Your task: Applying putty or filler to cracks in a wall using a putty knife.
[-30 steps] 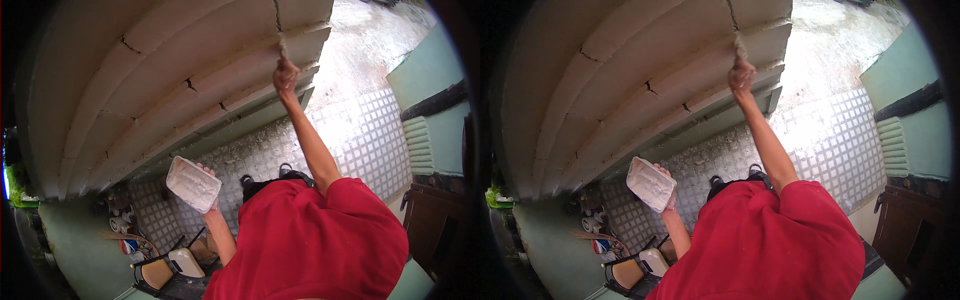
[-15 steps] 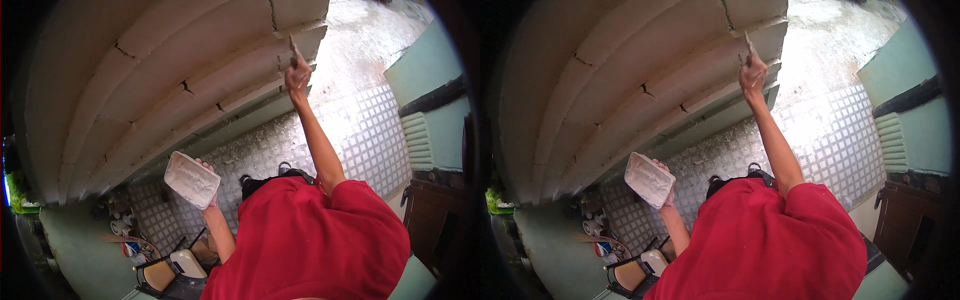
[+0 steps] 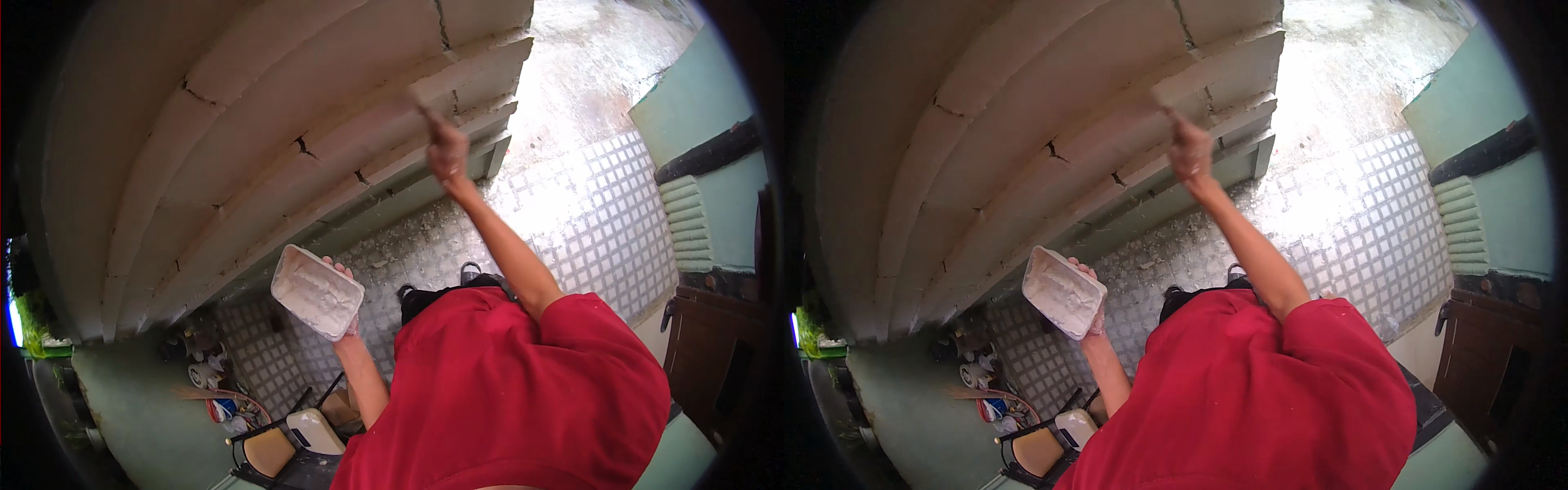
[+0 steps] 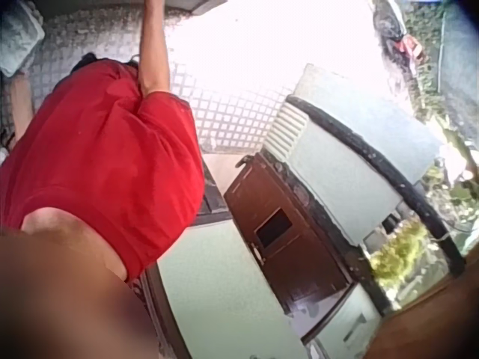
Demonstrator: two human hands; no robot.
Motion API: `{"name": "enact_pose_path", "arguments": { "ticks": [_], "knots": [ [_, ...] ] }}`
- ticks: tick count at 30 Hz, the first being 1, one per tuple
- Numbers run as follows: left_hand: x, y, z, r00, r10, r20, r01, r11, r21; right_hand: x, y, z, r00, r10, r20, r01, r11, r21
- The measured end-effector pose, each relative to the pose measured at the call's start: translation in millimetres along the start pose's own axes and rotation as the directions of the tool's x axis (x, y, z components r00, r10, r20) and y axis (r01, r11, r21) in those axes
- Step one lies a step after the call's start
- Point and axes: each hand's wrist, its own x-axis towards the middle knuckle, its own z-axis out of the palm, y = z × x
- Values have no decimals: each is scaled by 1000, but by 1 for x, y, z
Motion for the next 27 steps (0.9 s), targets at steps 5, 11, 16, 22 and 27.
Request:
{"name": "enact_pose_path", "arguments": {
  "ticks": [5,11,16,22,27],
  "knots": [
    [-10,3,-8,998,40,-57,-39,999,9,79,51,-80,974,76,-215,-92,994,-65],
    [-13,7,-15,998,43,-39,-41,999,36,44,29,-28,992,36,-124,-44,997,-61],
    [-8,6,-9,998,22,-58,-22,1000,12,-2,-27,30,997,-5,-77,-3,995,-105],
    [-6,4,-6,995,41,-86,-36,997,65,-21,-20,36,999,23,45,-27,995,97],
    [-12,10,-10,997,62,-52,-58,996,74,9,11,-28,822,570,-21,-525,770,362]
  ]
}}
